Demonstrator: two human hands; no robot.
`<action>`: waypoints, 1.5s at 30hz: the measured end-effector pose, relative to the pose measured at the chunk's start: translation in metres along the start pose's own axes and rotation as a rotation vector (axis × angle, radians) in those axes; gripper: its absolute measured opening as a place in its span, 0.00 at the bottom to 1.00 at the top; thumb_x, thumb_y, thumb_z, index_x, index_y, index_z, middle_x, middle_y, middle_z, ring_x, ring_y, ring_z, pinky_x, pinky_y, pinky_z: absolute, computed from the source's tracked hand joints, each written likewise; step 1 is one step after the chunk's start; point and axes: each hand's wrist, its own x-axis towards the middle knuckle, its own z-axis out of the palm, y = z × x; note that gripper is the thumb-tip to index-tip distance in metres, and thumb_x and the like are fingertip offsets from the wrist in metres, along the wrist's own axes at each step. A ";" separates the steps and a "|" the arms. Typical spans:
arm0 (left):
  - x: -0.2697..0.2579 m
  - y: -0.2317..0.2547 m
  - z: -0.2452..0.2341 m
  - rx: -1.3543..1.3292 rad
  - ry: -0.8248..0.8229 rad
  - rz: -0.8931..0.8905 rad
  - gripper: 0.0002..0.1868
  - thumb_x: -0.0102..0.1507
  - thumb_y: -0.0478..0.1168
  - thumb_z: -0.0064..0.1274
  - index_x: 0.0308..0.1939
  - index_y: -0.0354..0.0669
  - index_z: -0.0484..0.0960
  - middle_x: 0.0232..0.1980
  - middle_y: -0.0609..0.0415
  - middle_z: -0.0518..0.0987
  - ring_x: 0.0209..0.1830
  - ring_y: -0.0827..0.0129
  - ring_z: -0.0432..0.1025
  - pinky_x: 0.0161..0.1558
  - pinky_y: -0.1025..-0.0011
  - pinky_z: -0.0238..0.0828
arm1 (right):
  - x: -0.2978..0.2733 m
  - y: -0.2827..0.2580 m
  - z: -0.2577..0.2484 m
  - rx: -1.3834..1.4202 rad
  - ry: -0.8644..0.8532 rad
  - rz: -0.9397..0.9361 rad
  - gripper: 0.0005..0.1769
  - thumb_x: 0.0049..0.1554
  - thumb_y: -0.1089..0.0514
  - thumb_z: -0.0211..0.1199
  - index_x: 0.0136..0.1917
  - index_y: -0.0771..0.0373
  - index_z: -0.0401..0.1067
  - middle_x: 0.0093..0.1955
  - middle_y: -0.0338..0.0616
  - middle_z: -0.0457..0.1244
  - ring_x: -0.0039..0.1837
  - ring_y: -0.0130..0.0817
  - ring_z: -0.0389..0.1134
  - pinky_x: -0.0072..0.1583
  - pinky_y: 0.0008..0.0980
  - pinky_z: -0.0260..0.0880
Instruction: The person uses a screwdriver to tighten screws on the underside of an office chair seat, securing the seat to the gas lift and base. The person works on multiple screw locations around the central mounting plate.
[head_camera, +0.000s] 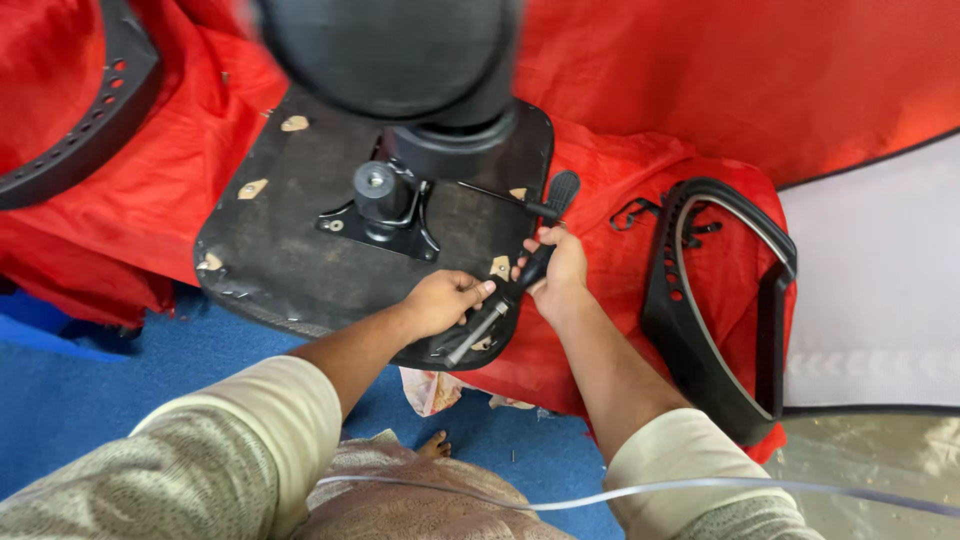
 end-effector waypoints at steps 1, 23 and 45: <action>-0.007 -0.001 -0.006 0.002 0.000 -0.004 0.24 0.66 0.58 0.54 0.40 0.39 0.89 0.28 0.54 0.83 0.25 0.71 0.75 0.32 0.70 0.72 | -0.005 0.000 0.011 0.026 0.001 -0.008 0.15 0.52 0.59 0.55 0.54 0.54 0.66 0.47 0.45 0.63 0.43 0.41 0.61 0.45 0.47 0.67; -0.088 -0.105 -0.199 -0.116 0.264 0.029 0.13 0.63 0.48 0.59 0.39 0.42 0.89 0.29 0.57 0.82 0.29 0.75 0.71 0.35 0.71 0.68 | -0.081 0.098 0.203 -0.153 -0.069 -0.067 0.14 0.56 0.57 0.68 0.54 0.58 0.70 0.52 0.40 0.68 0.54 0.37 0.71 0.64 0.45 0.73; -0.069 -0.196 -0.328 -0.005 0.326 -0.055 0.15 0.57 0.42 0.69 0.39 0.36 0.82 0.39 0.46 0.84 0.36 0.64 0.78 0.42 0.68 0.74 | -0.145 0.165 0.278 -0.260 0.146 -0.657 0.11 0.59 0.59 0.70 0.49 0.61 0.69 0.41 0.33 0.65 0.42 0.21 0.67 0.47 0.27 0.74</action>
